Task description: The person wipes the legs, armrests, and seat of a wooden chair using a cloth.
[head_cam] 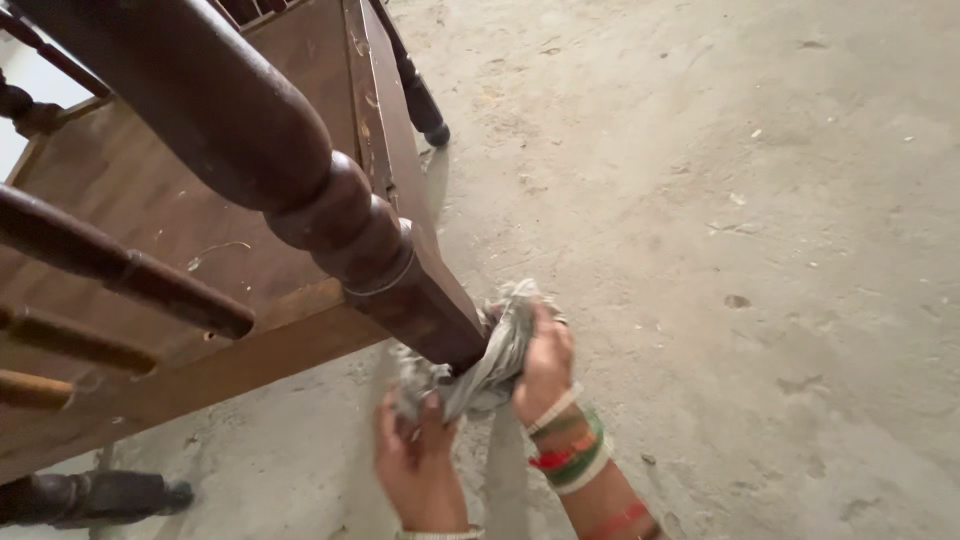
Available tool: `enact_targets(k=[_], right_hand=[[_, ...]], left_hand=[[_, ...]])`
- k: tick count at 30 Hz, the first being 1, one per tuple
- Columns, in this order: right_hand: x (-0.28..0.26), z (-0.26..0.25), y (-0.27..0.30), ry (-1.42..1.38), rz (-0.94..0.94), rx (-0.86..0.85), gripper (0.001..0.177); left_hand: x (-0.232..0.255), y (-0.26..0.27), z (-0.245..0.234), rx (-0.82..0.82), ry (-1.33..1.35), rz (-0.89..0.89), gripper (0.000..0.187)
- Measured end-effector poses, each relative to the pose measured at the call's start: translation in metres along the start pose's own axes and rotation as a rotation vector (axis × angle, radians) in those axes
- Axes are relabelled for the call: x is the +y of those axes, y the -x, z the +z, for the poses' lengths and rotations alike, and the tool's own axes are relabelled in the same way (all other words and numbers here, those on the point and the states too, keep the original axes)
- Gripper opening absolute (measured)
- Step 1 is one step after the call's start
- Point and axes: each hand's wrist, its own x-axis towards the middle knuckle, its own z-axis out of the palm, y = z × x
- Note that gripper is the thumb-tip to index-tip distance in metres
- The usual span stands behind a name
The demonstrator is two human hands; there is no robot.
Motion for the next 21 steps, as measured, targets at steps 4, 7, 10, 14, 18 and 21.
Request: enact_targets(k=[4,7,10,14,18,21], right_hand=[[-0.076,0.051,0.058,-0.161,0.02,-0.1,0.06],[-0.109,0.122,0.073,0.007,-0.181,-0.293,0.052],[-0.122,0.184,0.077,0.752,-0.723,-0.288,0.054],[-0.115,0.201,0.084,0.699,-0.633,-0.355,0.049],[-0.091,0.179,0.075,0.703,-0.748,-0.316,0.038],[-0.065,0.144,0.083,0.659,-0.718,-0.189,0.04]], left_hand=[[0.079,0.031,0.017,0.234,-0.149,0.252,0.06],[0.139,0.016,0.036,0.015,-0.172,0.789,0.04],[0.161,-0.026,0.071,0.078,-0.431,1.004,0.037],[0.153,-0.038,0.083,0.13,-0.426,0.538,0.049],[0.14,-0.027,0.061,0.146,-0.728,0.839,0.043],[0.13,-0.012,0.044,0.113,-0.961,1.036,0.043]])
